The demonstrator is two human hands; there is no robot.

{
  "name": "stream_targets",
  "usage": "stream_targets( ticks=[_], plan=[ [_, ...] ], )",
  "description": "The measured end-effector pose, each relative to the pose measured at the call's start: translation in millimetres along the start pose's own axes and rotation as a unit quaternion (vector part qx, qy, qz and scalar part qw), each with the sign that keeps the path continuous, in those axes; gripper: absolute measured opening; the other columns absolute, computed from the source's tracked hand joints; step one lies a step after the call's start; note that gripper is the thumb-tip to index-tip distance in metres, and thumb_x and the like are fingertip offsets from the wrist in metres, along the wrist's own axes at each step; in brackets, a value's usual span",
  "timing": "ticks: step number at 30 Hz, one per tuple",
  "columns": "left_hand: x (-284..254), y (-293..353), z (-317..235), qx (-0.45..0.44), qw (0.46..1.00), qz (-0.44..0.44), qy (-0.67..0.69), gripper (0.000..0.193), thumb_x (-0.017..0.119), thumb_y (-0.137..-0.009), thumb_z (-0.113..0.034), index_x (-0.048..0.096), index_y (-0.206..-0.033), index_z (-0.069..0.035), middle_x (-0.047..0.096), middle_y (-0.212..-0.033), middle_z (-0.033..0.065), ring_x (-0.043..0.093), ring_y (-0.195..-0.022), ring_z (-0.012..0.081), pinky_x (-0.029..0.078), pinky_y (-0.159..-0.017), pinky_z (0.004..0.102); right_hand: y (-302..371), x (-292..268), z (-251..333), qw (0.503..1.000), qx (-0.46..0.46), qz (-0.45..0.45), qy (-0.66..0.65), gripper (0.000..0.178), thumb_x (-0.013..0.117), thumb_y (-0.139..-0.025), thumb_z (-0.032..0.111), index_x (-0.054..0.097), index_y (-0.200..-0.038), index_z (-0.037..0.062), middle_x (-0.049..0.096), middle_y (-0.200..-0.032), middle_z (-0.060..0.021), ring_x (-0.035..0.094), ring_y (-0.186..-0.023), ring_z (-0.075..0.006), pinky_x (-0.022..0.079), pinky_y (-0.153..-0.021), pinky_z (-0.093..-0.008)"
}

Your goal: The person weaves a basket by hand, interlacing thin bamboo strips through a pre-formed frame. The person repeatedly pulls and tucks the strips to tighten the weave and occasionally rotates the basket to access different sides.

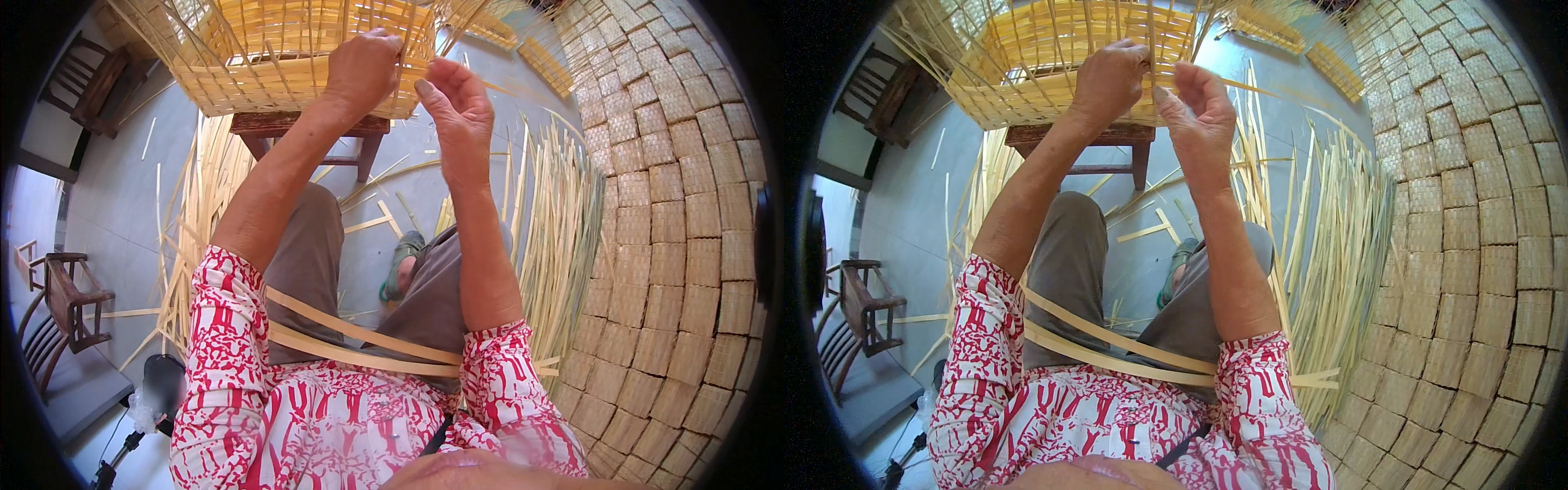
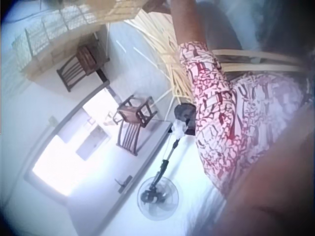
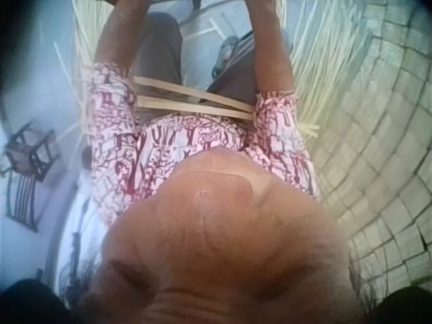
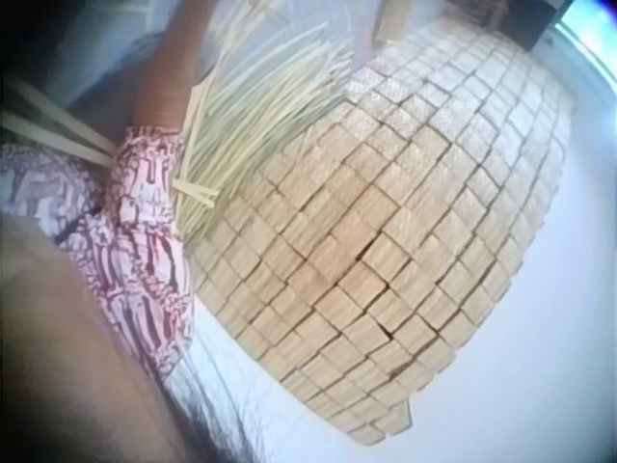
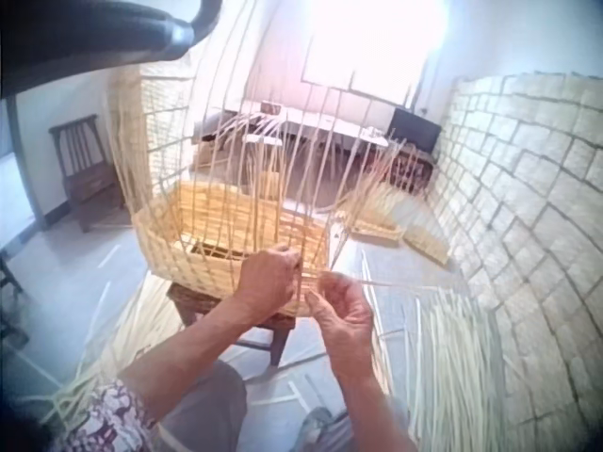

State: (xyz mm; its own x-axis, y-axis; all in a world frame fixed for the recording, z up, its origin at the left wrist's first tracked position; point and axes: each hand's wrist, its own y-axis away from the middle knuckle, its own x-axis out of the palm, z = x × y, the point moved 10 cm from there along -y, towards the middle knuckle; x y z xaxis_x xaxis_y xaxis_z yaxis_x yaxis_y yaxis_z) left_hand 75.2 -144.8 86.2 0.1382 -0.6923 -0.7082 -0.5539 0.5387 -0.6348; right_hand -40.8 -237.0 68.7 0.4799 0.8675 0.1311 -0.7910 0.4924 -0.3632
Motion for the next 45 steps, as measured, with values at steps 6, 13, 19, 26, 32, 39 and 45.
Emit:
stream_targets(
  ticks=[6, 13, 19, 26, 32, 39, 45],
  plan=[
    [-1.8, 4.1, -1.1, 0.024, 0.997, 0.073, 0.010, 0.014, 0.067, -0.086, -0.021, 0.076, -0.092, -0.012, 0.071, -0.090, 0.0118, 0.069, -0.086, 0.0335, 0.055, -0.074, 0.0457, -27.1, -19.0, 26.2, 0.798, -0.236, -0.027, 0.553, 0.022, 0.071, -0.085, 0.018, 0.071, -0.105, 0.0106, 0.071, -0.100, -0.0114, 0.065, -0.097, -0.0314, 0.041, -0.100, -0.0443],
    [-24.9, 18.3, 15.3, 0.055, 0.996, 0.052, 0.048, 0.021, 0.072, -0.087, -0.031, 0.077, -0.091, -0.011, 0.071, -0.085, 0.0100, 0.069, -0.077, 0.0325, 0.054, -0.070, 0.0438, -31.0, -9.9, -5.7, 0.846, -0.127, 0.070, 0.513, 0.015, 0.062, -0.096, 0.024, 0.073, -0.097, 0.0159, 0.074, -0.091, -0.0085, 0.071, -0.084, -0.0321, 0.056, -0.073, -0.0450],
    [-28.3, 19.9, 6.5, 0.082, 0.993, 0.078, 0.034, 0.016, 0.070, -0.091, -0.019, 0.076, -0.094, -0.005, 0.072, -0.086, 0.0129, 0.070, -0.077, 0.0301, 0.055, -0.070, 0.0385, -28.7, -7.8, -3.3, 0.851, -0.150, 0.099, 0.493, 0.014, 0.064, -0.094, 0.019, 0.074, -0.102, 0.0129, 0.074, -0.084, -0.0083, 0.072, -0.078, -0.0277, 0.055, -0.070, -0.0382],
    [-71.0, 57.9, 27.3, -0.023, 0.981, -0.045, 0.185, 0.034, 0.071, -0.090, -0.008, 0.064, -0.124, -0.009, 0.073, -0.102, 0.0082, 0.073, -0.084, 0.0217, 0.059, -0.071, 0.0323, -17.3, 19.0, 6.5, 0.851, -0.182, 0.137, 0.474, 0.015, 0.067, -0.092, 0.018, 0.073, -0.102, 0.0089, 0.073, -0.087, -0.0109, 0.070, -0.078, -0.0291, 0.053, -0.070, -0.0377],
    [-83.6, 86.7, -8.6, 0.029, 0.979, -0.053, 0.193, 0.049, 0.070, -0.089, -0.001, 0.057, -0.135, -0.010, 0.070, -0.116, 0.0084, 0.072, -0.088, 0.0183, 0.060, -0.071, 0.0296, -0.4, 46.6, 11.8, 0.866, -0.179, 0.158, 0.440, 0.014, 0.067, -0.092, 0.020, 0.073, -0.098, 0.0087, 0.072, -0.089, -0.0109, 0.069, -0.080, -0.0322, 0.054, -0.070, -0.0398],
    [-67.0, 80.5, 3.8, 0.012, 0.985, 0.084, 0.153, 0.012, 0.067, -0.092, -0.007, 0.063, -0.103, -0.002, 0.067, -0.088, 0.0110, 0.070, -0.072, 0.0221, 0.056, -0.064, 0.0315, 22.3, 80.2, 26.3, 0.822, -0.236, 0.196, 0.480, 0.010, 0.065, -0.090, 0.019, 0.070, -0.093, 0.0103, 0.070, -0.087, -0.0106, 0.070, -0.080, -0.0335, 0.054, -0.070, -0.0453],
    [-70.3, 75.2, 1.1, 0.107, 0.984, 0.098, 0.098, 0.018, 0.067, -0.092, -0.016, 0.059, -0.092, 0.000, 0.066, -0.080, 0.0142, 0.070, -0.075, 0.0242, 0.056, -0.066, 0.0341, 20.0, 84.3, 31.9, 0.827, -0.194, 0.215, 0.482, 0.016, 0.064, -0.090, 0.023, 0.065, -0.086, 0.0070, 0.068, -0.083, -0.0168, 0.067, -0.078, -0.0396, 0.053, -0.068, -0.0486]
  ],
)
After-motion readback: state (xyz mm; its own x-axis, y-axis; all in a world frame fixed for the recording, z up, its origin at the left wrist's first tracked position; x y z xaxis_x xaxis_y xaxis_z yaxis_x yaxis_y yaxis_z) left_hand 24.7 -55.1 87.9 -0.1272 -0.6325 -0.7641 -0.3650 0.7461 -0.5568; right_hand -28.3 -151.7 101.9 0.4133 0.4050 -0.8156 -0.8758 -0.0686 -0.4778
